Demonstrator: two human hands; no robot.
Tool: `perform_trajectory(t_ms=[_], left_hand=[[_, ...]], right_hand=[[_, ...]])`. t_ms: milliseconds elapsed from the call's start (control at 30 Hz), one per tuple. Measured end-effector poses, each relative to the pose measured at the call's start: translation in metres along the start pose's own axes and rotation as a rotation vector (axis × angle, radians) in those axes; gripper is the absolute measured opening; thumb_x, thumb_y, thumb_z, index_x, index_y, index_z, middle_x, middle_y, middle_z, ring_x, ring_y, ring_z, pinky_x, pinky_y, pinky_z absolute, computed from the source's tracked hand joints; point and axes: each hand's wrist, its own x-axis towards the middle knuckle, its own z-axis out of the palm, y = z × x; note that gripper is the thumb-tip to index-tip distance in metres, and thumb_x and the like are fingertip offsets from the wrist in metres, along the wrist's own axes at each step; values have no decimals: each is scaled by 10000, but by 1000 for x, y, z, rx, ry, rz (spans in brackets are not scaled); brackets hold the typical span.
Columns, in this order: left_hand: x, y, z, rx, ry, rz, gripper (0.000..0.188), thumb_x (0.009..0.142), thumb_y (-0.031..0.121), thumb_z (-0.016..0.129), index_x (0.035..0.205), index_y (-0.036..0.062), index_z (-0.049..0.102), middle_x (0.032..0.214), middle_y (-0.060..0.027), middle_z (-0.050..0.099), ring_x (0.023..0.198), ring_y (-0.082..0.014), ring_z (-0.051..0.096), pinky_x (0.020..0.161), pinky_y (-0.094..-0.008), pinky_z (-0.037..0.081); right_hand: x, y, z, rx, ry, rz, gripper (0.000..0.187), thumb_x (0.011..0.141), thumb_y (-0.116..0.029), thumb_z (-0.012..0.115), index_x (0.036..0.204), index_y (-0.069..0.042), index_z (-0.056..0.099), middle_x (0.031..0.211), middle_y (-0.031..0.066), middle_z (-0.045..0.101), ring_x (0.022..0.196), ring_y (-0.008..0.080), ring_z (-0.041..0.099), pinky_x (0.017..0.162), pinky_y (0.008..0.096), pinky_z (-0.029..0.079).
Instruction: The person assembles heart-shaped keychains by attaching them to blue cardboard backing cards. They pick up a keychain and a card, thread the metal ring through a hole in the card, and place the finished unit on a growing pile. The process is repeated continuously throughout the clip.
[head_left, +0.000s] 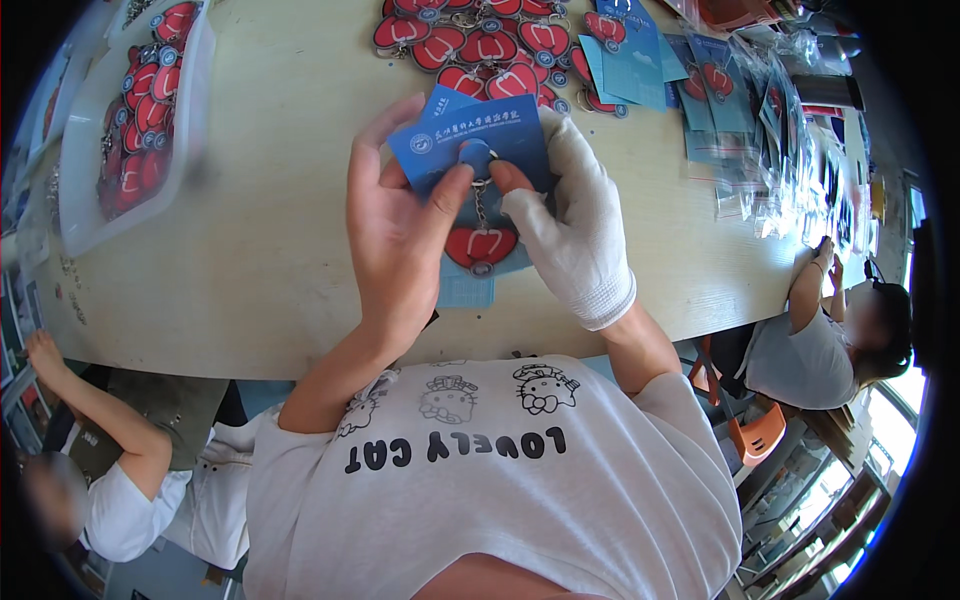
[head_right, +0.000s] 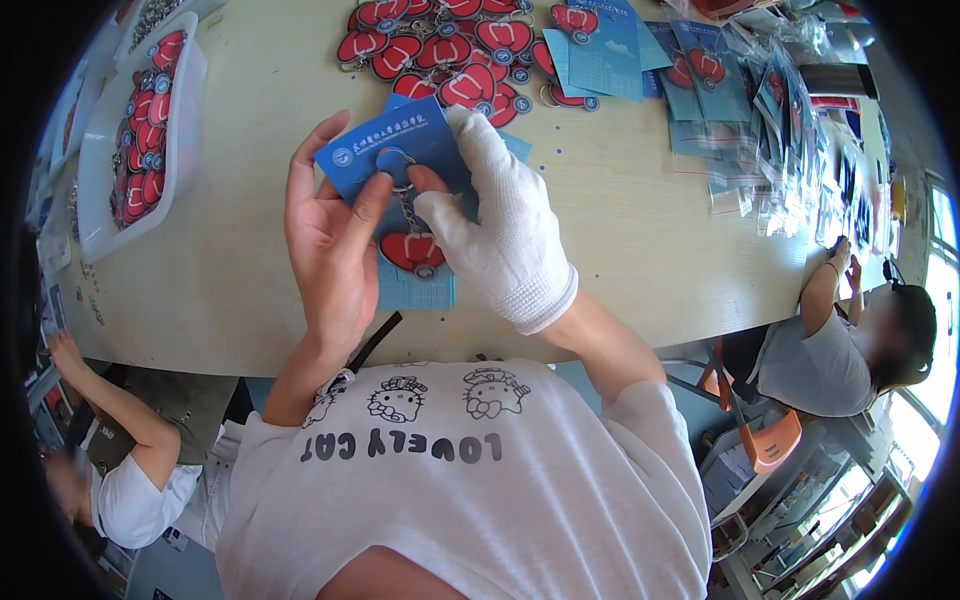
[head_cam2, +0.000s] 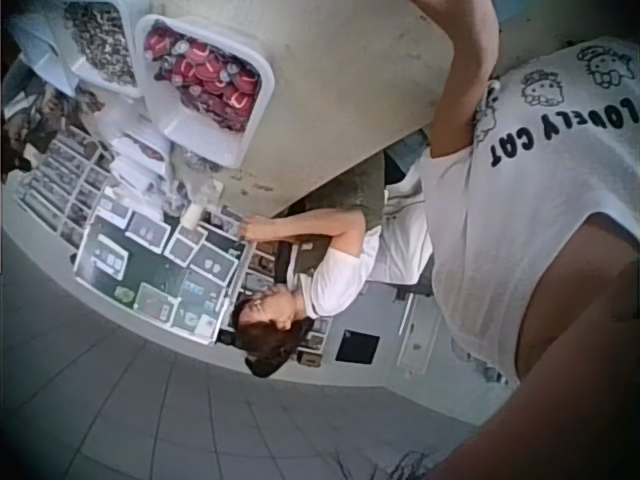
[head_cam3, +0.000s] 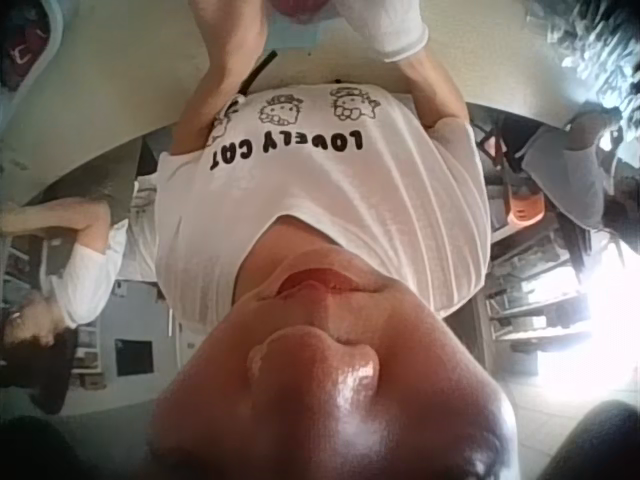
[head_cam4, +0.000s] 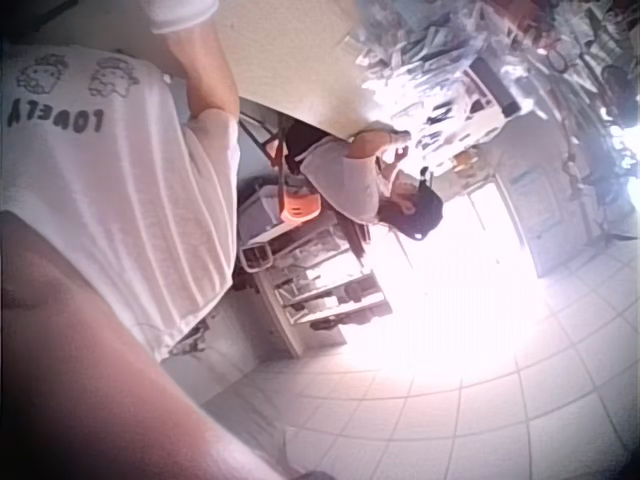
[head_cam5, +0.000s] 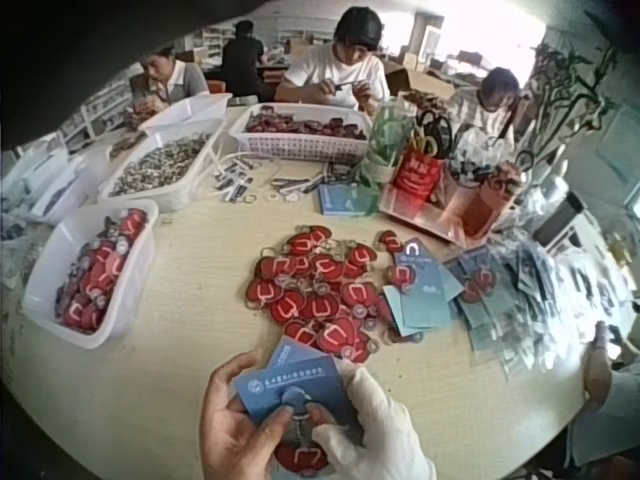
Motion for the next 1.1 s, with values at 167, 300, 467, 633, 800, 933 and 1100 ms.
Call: perform_trajectory(t_ms=[167,300,467,633,800,933,1100], left_hand=[[7,-3,-21,424,-185,136,539,826,33,671,1295,-3,408,1184,-128,512,1074,-203,498,936,-333,402],[5,-6,-32,1468,-202,422,610,778,245,752,1278,34,474,1171,-108,503,1099,-267,460,953,-414,319],[14,-26,-37,1648,-27,355,537,770,286,755,1182,35,522,1057,-112,540,1088,-282,446,932,-442,294],[27,-20,-51,821,-48,56,346,829,210,714,1060,22,536,995,-54,578,946,-150,507,863,-325,369],[29,5,-55,151,50,99,182,912,72,578,1083,17,546,964,-28,613,872,-86,569,811,-246,436],[26,24,-49,106,19,12,163,885,57,614,1034,3,571,899,-30,629,839,-69,562,785,-231,437],[22,15,-49,186,-32,-122,120,895,87,616,980,11,582,870,-24,628,776,-48,567,697,-210,465]], right_hand=[[6,23,-27,-102,116,-149,436,780,-12,625,1190,54,496,1064,180,621,863,180,631,773,296,501],[54,13,-97,-129,213,-106,350,816,-95,643,1136,-3,534,987,144,624,881,201,616,746,317,489],[96,42,-89,-1027,545,-632,357,788,-246,704,1077,-66,596,950,136,626,932,317,572,810,414,462],[98,42,-25,-911,110,-615,244,738,-253,734,888,-89,634,864,82,615,851,288,578,740,406,464],[90,36,-28,-878,1,-390,189,752,-201,690,870,-78,610,821,85,609,799,286,570,725,386,454],[77,35,-43,-804,-117,-248,144,764,-161,638,867,-68,600,806,80,614,800,282,564,743,373,448],[54,41,-68,-885,-203,-215,178,750,-145,646,899,-56,604,849,93,613,865,273,564,775,374,446]])
